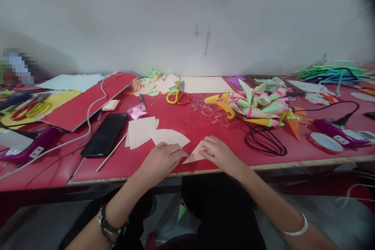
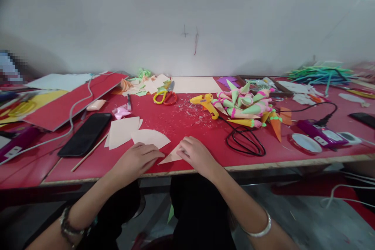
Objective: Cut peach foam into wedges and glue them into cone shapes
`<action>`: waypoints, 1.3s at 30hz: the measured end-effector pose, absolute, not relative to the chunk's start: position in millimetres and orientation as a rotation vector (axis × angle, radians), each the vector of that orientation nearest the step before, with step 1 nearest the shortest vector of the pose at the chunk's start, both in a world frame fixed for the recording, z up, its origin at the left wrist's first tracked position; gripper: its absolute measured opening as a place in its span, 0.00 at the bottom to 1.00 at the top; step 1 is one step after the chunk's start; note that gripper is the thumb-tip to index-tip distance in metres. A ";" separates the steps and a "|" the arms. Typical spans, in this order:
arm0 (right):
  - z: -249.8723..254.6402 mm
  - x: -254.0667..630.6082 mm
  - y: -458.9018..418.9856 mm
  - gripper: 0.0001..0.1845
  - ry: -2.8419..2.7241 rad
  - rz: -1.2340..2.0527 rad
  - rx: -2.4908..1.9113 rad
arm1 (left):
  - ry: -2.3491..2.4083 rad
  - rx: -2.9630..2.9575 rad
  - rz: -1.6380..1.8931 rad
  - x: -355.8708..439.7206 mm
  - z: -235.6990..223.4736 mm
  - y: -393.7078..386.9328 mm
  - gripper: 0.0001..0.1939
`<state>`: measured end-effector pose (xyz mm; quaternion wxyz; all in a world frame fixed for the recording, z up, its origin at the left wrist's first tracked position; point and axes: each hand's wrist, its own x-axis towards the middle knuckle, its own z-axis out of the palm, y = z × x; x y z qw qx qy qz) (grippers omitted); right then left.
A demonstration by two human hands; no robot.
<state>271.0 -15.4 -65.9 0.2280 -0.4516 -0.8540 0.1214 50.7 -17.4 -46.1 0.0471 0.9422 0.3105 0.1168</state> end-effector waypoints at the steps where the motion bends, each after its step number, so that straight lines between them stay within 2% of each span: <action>1: -66.2 271.1 -15.3 0.09 -2.351 0.336 -1.242 | 0.926 2.921 0.380 50.4 -46.4 -19.3 0.12; 7: -67.2 270.3 -14.9 0.08 -2.343 0.359 -1.236 | 0.897 3.169 0.405 53.0 -50.1 -38.9 0.13; 16: -63.7 268.7 -15.3 0.09 -2.423 0.251 -1.294 | 1.093 2.925 0.752 49.7 -54.8 -42.6 0.09; 20: -59.9 267.8 -15.0 0.10 -2.496 0.211 -1.314 | 1.040 2.890 0.772 48.0 -53.3 -40.5 0.09; 25: -59.6 267.7 -15.5 0.10 -2.487 0.183 -1.327 | 0.983 2.882 0.707 45.2 -51.1 -39.4 0.09; 30: -61.2 268.6 -16.2 0.10 -2.477 0.178 -1.315 | 0.790 2.895 0.463 41.9 -48.8 -31.9 0.15; 34: -61.4 269.6 -14.8 0.09 -2.470 0.156 -1.335 | 0.652 2.868 0.295 41.4 -46.9 -25.7 0.24; 39: -58.6 266.9 -18.7 0.07 -2.497 -0.024 -1.366 | 0.677 2.854 0.233 43.5 -47.3 -25.1 0.27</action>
